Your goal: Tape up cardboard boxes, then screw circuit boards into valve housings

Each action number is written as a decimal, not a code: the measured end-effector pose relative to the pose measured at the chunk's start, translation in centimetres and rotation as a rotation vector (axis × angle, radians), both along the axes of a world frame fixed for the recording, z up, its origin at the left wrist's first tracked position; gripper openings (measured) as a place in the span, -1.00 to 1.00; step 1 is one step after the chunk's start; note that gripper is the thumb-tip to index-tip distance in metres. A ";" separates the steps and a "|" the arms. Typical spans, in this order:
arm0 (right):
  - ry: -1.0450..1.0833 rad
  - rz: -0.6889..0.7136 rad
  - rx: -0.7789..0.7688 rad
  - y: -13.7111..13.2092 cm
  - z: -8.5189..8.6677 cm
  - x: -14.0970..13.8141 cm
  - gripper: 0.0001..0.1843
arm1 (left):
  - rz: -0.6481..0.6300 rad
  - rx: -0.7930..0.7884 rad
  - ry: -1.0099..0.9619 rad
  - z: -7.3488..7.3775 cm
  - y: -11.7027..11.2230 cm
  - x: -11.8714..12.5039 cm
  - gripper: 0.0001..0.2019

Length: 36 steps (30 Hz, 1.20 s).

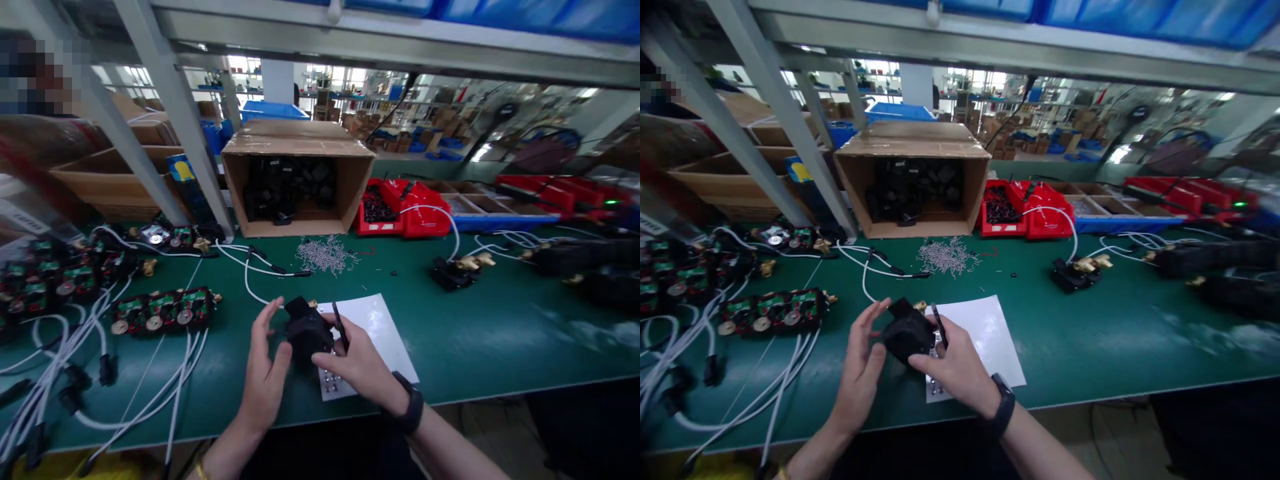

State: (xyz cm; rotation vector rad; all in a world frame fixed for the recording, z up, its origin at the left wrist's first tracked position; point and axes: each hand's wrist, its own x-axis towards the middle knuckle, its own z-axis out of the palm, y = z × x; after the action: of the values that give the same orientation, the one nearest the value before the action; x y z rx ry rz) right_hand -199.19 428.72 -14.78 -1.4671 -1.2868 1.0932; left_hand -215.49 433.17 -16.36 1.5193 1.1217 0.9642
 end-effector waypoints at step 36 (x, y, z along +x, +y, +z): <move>0.358 -0.299 -0.211 1.4 -1.6 13.6 -0.71 | -0.869 0.220 0.299 -5.1 12.1 20.5 -0.84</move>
State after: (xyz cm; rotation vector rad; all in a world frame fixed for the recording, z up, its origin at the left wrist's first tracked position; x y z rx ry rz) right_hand -185.60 430.17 -16.42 -1.4759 -0.6962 1.2455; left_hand -195.01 445.23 -21.49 2.1054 0.4360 0.2642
